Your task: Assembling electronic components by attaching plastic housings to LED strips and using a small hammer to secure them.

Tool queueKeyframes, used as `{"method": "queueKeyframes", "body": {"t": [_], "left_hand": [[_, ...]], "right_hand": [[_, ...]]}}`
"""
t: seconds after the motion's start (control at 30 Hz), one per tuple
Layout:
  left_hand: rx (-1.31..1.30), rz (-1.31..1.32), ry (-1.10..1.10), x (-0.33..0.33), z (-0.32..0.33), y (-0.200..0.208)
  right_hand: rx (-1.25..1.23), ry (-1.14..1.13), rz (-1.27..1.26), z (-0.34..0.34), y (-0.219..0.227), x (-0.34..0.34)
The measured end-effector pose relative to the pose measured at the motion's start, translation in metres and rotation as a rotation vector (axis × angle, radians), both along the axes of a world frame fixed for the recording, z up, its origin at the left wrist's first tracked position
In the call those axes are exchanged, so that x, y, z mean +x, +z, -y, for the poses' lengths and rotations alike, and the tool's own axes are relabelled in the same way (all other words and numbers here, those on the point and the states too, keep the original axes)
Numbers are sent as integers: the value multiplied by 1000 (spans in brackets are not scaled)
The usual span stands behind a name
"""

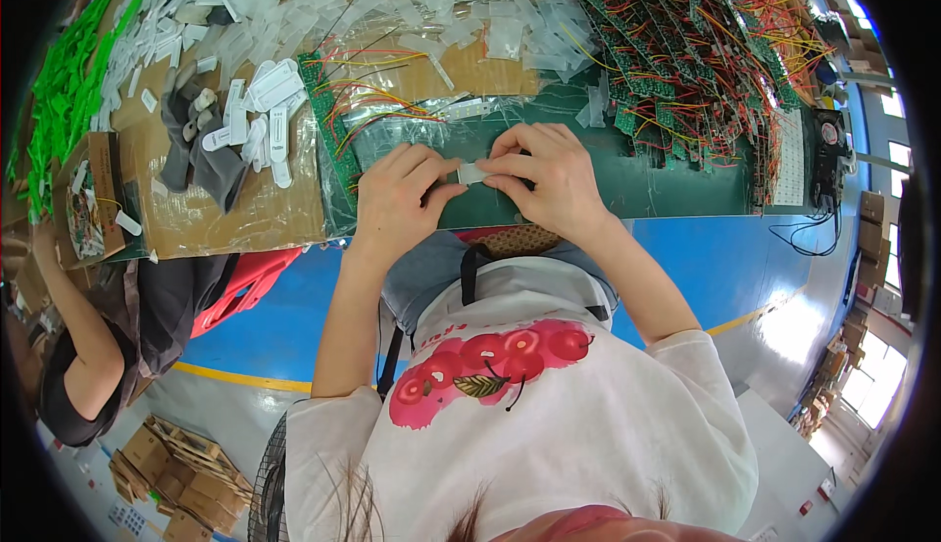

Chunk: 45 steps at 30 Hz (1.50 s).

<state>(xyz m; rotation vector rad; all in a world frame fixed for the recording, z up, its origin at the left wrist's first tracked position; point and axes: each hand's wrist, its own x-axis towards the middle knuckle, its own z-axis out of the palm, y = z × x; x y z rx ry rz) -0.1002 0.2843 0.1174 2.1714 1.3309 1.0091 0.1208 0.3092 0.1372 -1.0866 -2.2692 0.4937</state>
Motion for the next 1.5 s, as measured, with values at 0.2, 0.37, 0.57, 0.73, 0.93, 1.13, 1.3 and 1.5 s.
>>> {"method": "queueKeyframes", "body": {"t": [0.2,0.37,0.57,0.73,0.93,1.13,1.3,1.5], "left_hand": [[-116,3,-2,-1,3,6],[-157,2,4,3,1,10],[-171,-28,30,8,-2,15],[-210,-77,87,7,-1,23],[-163,-51,97,8,2,16],[-156,-41,86,12,5,13],[-102,-12,88,11,4,16],[-77,-35,86,1,6,12]], "right_hand": [[-53,26,32,-3,3,-4],[-96,6,97,-5,8,-6],[-102,-72,177,0,11,-12],[-112,-8,120,-7,13,-10],[-54,1,83,-38,47,-24],[8,75,-27,-73,83,-97],[-34,118,-72,-67,75,-106],[-107,178,-182,-115,100,-165]]}}
